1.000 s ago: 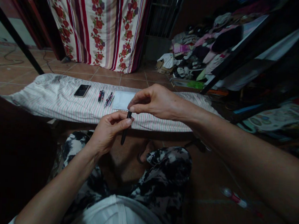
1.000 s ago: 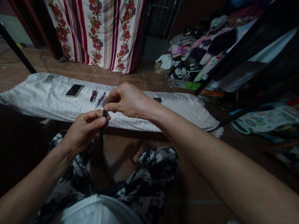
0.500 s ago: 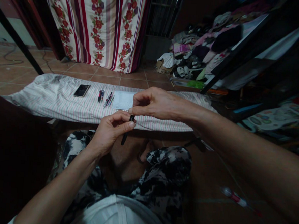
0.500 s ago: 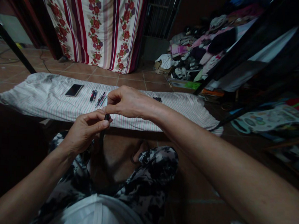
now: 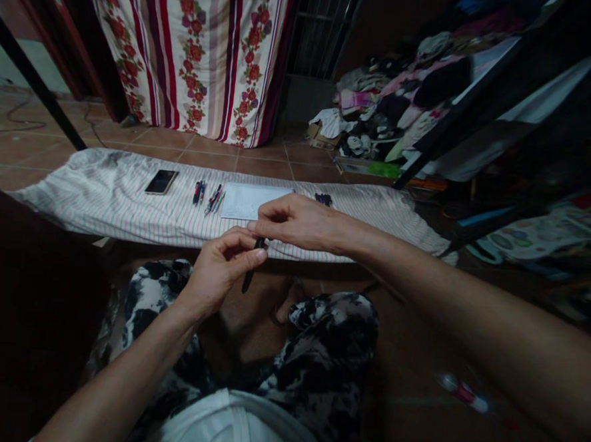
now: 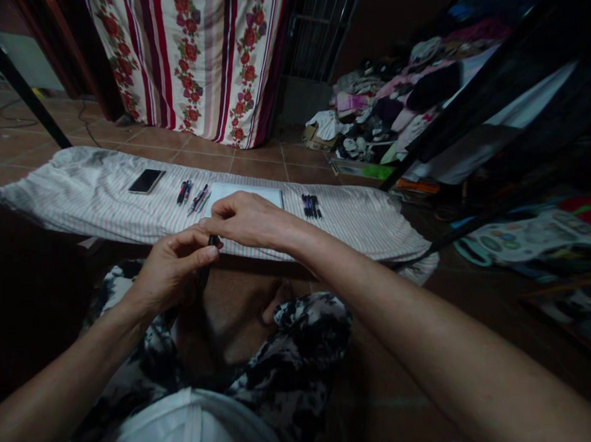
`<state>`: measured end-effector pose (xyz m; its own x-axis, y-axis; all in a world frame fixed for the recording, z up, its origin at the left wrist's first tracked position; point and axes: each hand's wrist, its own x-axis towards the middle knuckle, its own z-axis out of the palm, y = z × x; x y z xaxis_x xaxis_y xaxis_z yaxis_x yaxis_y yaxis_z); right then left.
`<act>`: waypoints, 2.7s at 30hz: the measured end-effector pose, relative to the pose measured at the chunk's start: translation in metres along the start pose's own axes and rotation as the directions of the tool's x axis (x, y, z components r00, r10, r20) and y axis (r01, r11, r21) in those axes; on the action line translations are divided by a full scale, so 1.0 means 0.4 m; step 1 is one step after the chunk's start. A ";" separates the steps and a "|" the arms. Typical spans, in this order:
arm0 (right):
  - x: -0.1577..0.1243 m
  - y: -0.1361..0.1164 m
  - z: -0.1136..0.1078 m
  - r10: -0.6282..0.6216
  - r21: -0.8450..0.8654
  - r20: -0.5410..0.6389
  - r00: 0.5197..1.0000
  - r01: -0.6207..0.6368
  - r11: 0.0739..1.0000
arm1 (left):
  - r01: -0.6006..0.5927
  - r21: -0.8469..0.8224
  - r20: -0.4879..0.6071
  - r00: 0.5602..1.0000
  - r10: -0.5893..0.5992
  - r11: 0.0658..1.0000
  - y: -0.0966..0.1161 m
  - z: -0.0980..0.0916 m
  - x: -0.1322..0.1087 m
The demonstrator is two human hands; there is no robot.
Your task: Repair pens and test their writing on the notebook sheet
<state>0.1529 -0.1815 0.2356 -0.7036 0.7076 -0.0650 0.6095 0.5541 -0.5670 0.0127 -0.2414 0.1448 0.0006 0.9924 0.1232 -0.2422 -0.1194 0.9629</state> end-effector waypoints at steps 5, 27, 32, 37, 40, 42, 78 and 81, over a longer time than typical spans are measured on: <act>-0.009 0.018 0.043 0.111 -0.045 0.000 0.994 -0.111 0.993 | 0.030 -0.009 -0.004 1.000 -0.030 0.999 -0.056 -0.007 -0.013; -0.002 0.115 0.087 0.207 -0.055 -0.093 0.974 -0.213 0.976 | 0.091 0.116 -0.078 0.994 -0.083 0.989 -0.117 0.002 0.002; 0.014 0.188 0.089 0.231 0.024 -0.132 0.964 -0.229 0.973 | 0.100 0.167 -0.104 0.991 -0.084 0.981 -0.139 -0.005 0.016; 0.043 0.298 0.106 0.320 0.061 -0.166 0.933 -0.314 0.947 | 0.151 0.162 -0.091 0.986 -0.138 0.975 -0.157 -0.007 0.028; 0.064 0.362 0.115 0.358 0.052 -0.203 0.912 -0.355 0.934 | 0.164 0.159 -0.086 0.985 -0.152 0.973 -0.170 -0.012 0.038; 0.079 0.399 0.119 0.392 0.053 -0.223 0.893 -0.390 0.919 | 0.165 0.165 -0.088 0.984 -0.152 0.972 -0.182 -0.017 0.047; 0.321 0.673 0.163 0.561 0.003 -0.461 0.687 -0.631 0.775 | 0.350 0.165 -0.050 0.937 -0.347 0.922 -0.331 -0.061 0.121; 0.303 0.657 0.154 0.559 0.165 -0.465 0.686 -0.553 0.816 | 0.350 0.166 -0.066 0.937 -0.343 0.922 -0.316 -0.049 0.116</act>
<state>0.2052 0.0229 0.0281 0.0281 0.9994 0.0203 0.8266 -0.0118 -0.5626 0.0242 -0.1795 0.0240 0.0196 0.9728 -0.2309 -0.0616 0.2317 0.9708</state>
